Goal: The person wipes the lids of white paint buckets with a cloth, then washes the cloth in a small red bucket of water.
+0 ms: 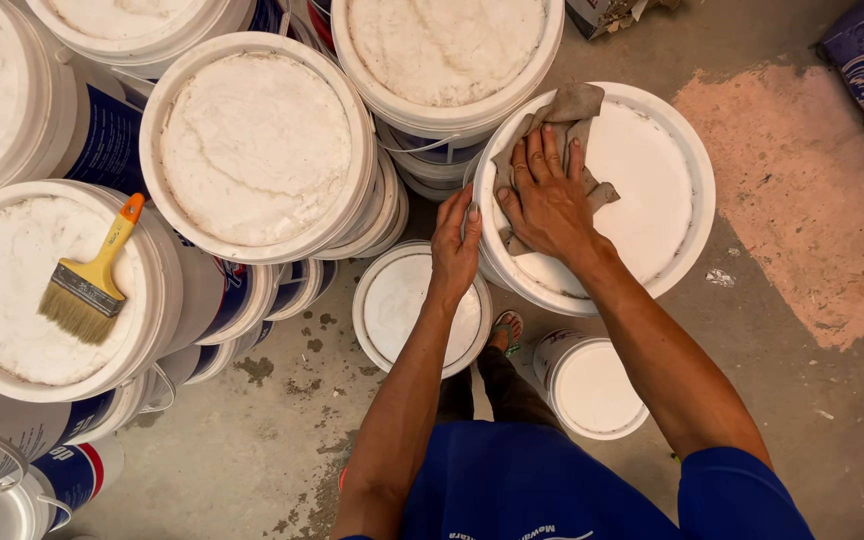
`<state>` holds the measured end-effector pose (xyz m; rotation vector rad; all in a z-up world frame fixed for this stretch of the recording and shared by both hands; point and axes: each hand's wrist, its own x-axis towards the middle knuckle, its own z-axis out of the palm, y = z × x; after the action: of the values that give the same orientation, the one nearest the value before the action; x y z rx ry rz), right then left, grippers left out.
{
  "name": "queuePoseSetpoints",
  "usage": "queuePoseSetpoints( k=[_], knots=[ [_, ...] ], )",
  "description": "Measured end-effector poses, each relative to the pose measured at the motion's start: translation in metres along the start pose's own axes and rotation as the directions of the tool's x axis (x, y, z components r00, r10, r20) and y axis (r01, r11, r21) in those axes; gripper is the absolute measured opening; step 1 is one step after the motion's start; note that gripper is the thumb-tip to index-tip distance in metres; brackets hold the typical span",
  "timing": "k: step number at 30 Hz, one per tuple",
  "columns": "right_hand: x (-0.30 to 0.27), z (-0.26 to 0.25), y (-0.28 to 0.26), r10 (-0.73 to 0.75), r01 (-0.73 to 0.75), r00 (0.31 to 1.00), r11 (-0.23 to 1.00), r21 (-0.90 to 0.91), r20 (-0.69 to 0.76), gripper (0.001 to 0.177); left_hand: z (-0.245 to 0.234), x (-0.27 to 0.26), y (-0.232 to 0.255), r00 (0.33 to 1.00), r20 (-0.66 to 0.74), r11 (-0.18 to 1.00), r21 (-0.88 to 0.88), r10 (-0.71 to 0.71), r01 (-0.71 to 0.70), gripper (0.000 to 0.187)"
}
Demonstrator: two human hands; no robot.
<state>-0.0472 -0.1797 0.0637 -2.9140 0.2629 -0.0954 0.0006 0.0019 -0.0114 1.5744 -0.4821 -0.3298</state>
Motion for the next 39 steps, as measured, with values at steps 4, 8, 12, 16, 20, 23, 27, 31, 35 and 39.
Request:
queuePoseSetpoints(
  k=[4,8,12,16,20,23,27,31,35,39],
  knots=[
    [-0.072,-0.012,-0.002,-0.189,0.185,0.982,0.972,0.146,0.009,0.056,0.002,-0.001,0.002,1.000,0.025,1.000,-0.014,-0.009,0.009,0.047],
    [-0.137,-0.058,0.010,-0.245,0.191,0.967,0.885,0.425,0.075,0.048,0.001,-0.001,0.013,0.999,0.009,0.999,-0.023,-0.042,0.042,0.047],
    [-0.141,-0.065,0.006,-0.202,0.146,0.966,0.941,0.306,0.163,0.048,0.003,-0.006,0.013,0.998,-0.006,0.998,-0.010,-0.062,0.062,0.049],
    [-0.058,-0.013,-0.010,-0.194,0.188,0.981,0.967,0.170,0.016,0.049,0.007,-0.006,0.008,0.998,-0.021,0.998,-0.010,-0.060,0.060,0.046],
    [0.000,-0.001,-0.012,0.031,-0.015,0.984,0.996,0.091,-0.177,0.031,0.000,-0.002,0.015,0.997,-0.005,0.997,-0.020,-0.075,0.075,0.048],
    [0.016,-0.009,0.011,0.189,-0.178,0.963,0.981,0.070,-0.191,0.037,0.001,-0.006,0.020,0.996,-0.010,0.996,-0.015,-0.089,0.089,0.049],
    [0.024,-0.019,-0.019,0.326,-0.319,0.925,0.945,0.068,-0.195,0.061,0.003,-0.005,0.015,0.994,-0.032,0.995,-0.019,-0.100,0.100,0.049],
    [-0.031,-0.003,-0.041,-0.038,0.073,0.973,0.987,0.145,-0.229,0.050,0.001,-0.006,0.025,0.997,-0.026,0.996,-0.034,-0.078,0.077,0.047],
    [-0.029,-0.010,-0.025,-0.413,0.438,0.899,0.859,0.264,-0.149,0.045,0.002,-0.035,-0.063,0.979,-0.095,0.923,-0.359,-0.183,0.137,0.039],
    [0.049,-0.009,0.018,-0.366,0.397,0.888,0.916,0.062,-0.279,0.043,0.005,-0.019,0.031,0.954,-0.116,0.891,-0.405,-0.275,0.208,0.047]
  ],
)
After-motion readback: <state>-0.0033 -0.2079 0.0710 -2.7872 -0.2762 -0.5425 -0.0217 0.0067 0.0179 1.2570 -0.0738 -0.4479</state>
